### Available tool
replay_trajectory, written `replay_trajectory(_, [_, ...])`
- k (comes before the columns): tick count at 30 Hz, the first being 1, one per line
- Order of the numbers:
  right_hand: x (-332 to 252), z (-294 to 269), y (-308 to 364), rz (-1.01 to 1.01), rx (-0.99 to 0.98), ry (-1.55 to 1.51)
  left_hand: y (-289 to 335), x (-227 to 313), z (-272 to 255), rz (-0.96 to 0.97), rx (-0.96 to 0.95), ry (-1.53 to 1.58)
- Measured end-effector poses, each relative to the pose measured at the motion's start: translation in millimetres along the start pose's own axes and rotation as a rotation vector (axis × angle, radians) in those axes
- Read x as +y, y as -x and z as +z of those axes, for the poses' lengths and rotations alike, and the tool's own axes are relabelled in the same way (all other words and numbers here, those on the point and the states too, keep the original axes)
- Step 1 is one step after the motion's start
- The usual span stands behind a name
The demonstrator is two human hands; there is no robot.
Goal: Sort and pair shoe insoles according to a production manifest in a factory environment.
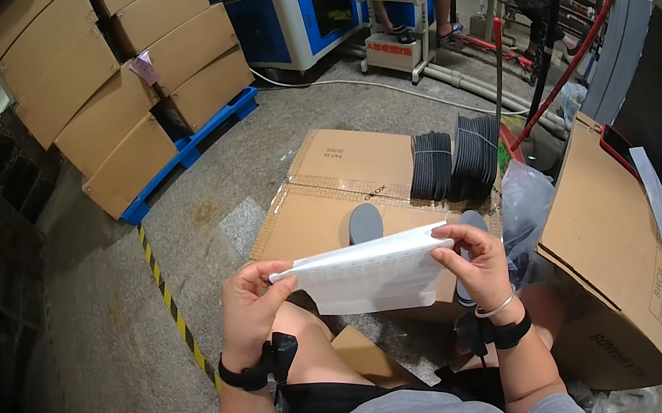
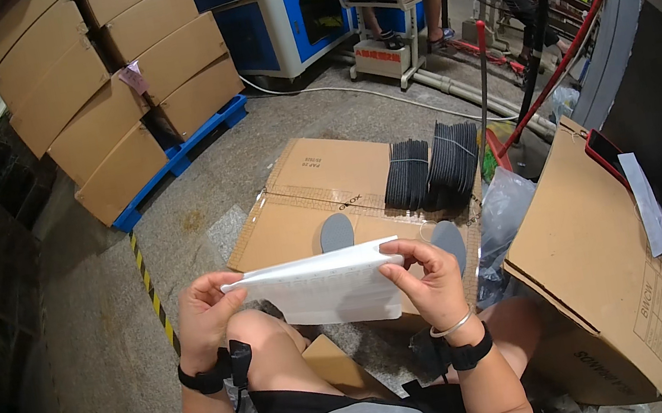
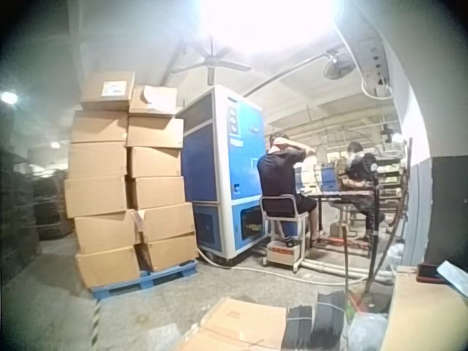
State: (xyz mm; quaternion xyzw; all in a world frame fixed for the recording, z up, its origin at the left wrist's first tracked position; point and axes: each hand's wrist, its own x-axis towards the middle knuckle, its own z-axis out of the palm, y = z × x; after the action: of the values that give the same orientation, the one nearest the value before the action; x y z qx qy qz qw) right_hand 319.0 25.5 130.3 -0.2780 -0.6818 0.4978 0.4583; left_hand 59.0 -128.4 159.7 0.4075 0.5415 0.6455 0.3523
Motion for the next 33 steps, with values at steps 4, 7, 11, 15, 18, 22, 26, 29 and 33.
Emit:
replay_trajectory(4, [-5, -1, -3, -0.256, 0.058, 0.310, 0, 2, -8, 0.151, 0.008, -0.358])
replay_trajectory(7, [-11, -5, -6, -0.341, 0.023, 0.240, 0, 13, -2, 0.270, -0.066, -0.414])
replay_trajectory(11, [-21, -2, 7, 0.143, -0.055, -0.108, 6, 10, 4, 0.030, -0.105, -0.006])
replay_trajectory(15, [14, -4, 11, 0.126, -0.007, 0.046, -8, -27, 11, 0.008, -0.098, -0.078])
replay_trajectory(18, [37, -9, 19, 0.062, -0.041, 0.433, -9, -63, 20, -0.110, -0.179, -0.147])
replay_trajectory(22, [38, -3, 39, -0.125, -0.270, 0.707, -2, -103, 26, -0.252, -0.315, -0.147])
replay_trajectory(26, [56, 34, 49, -0.094, -0.439, 0.623, 2, -133, 33, -0.388, -0.443, -0.070])
replay_trajectory(29, [68, 46, 48, 0.113, -0.519, 0.555, 0, -142, 30, -0.426, -0.451, 0.045])
replay_trajectory(33, [83, 50, 43, 0.256, -0.565, 0.422, -10, -138, 26, -0.606, -0.484, 0.179])
